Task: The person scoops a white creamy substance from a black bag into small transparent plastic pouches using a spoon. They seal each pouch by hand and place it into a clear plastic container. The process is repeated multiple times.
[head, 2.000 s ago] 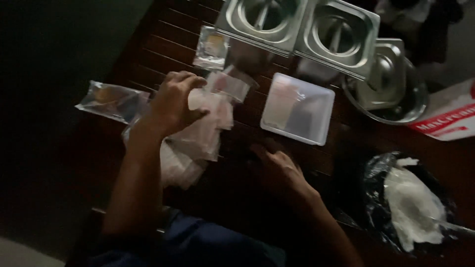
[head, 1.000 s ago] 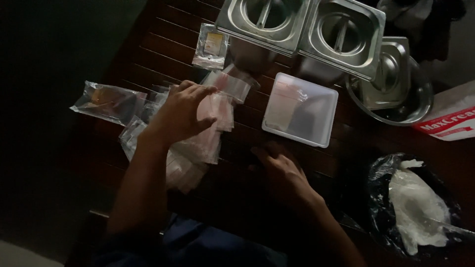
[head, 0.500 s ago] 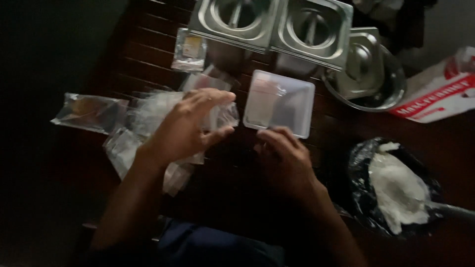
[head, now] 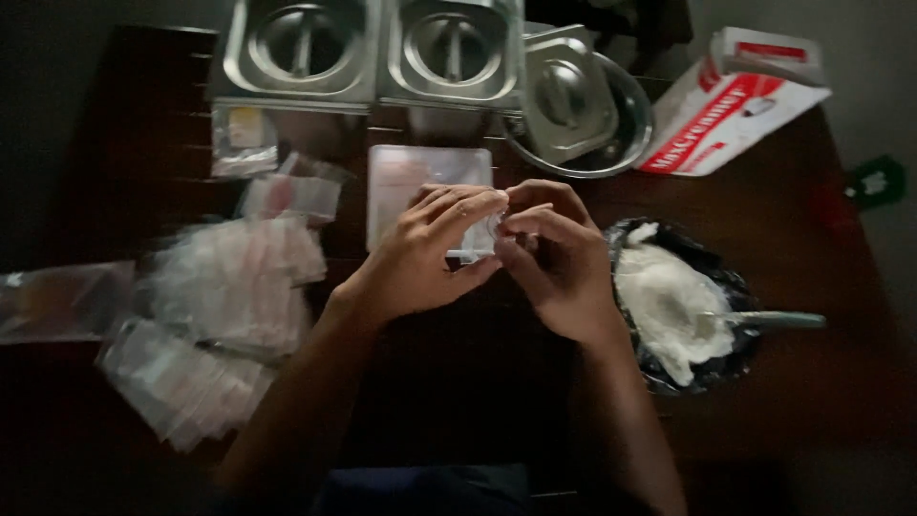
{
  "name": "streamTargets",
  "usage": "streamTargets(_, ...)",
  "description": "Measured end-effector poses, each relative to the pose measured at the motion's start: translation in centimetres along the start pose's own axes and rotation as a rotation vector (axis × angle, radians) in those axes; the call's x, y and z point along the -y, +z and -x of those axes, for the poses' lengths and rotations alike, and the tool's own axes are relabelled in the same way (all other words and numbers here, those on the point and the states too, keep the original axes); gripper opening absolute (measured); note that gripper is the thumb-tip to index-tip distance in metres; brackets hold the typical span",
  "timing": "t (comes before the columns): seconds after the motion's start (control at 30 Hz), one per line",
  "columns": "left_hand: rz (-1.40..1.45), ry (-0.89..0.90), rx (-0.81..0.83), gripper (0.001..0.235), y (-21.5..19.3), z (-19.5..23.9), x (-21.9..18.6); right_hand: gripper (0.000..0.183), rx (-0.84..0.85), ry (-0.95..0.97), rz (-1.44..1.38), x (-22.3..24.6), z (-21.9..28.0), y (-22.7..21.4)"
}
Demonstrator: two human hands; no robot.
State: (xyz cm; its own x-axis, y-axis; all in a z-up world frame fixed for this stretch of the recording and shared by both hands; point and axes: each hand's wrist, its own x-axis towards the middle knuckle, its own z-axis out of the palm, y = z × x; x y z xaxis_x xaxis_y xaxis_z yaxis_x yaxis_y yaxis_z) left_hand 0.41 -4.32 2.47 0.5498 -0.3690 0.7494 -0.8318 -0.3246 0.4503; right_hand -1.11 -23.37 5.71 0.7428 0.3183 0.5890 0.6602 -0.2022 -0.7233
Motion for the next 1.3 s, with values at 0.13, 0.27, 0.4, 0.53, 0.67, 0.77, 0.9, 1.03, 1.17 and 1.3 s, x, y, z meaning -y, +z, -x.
streamTargets(0.13, -0.002, 0.016, -0.019, 0.051, 2.0, -0.4, 0.7, 0.005, -0.003, 0.030, 0.079, -0.5, 0.2, -1.1)
streamTargets(0.27, 0.056, -0.002, -0.072, 0.055, 3.6, -0.2, 1.3, 0.004, 0.001, 0.099, 0.112, -1.2, 0.5, -1.5)
streamTargets(0.4, 0.103, -0.028, -0.167, 0.053, 4.4, 0.1, 1.0, 0.004, 0.019, 0.211, 0.082, -0.3, 0.1, -1.5)
streamTargets(0.53, 0.103, -0.021, -0.230, 0.052, 4.9, 0.4, 0.3, 0.005, 0.012, 0.255, 0.011, -0.1, 0.1, -1.5)
streamTargets(0.67, 0.065, -0.103, -0.273, 0.056, 5.4, 0.8, -0.1, 0.008, 0.014, 0.307, -0.018, -0.8, 0.3, -1.4)
streamTargets(0.77, 0.072, -0.136, -0.285, 0.055, 5.7, 1.1, -0.2, 0.008, 0.028, 0.294, 0.003, -0.7, 0.2, -1.3)
streamTargets(0.9, 0.032, -0.112, -0.278, 0.055, 6.1, 1.4, 0.0, 0.008, 0.060, 0.332, -0.022, -1.0, 0.4, -1.7)
streamTargets(1.03, 0.040, -0.086, -0.279, 0.054, 5.5, 1.4, -0.2, 0.015, 0.105, 0.426, -0.061, -0.8, 0.5, -1.8)
streamTargets(1.17, 0.029, -0.050, -0.299, 0.045, 5.1, 1.0, -0.6, 0.016, 0.106, 0.421, -0.063, 0.0, 0.1, -1.8)
streamTargets(1.3, -0.025, -0.082, -0.366, 0.053, 5.2, 1.5, -0.3, 0.016, 0.099, 0.312, -0.027, 0.2, -0.1, -1.6)
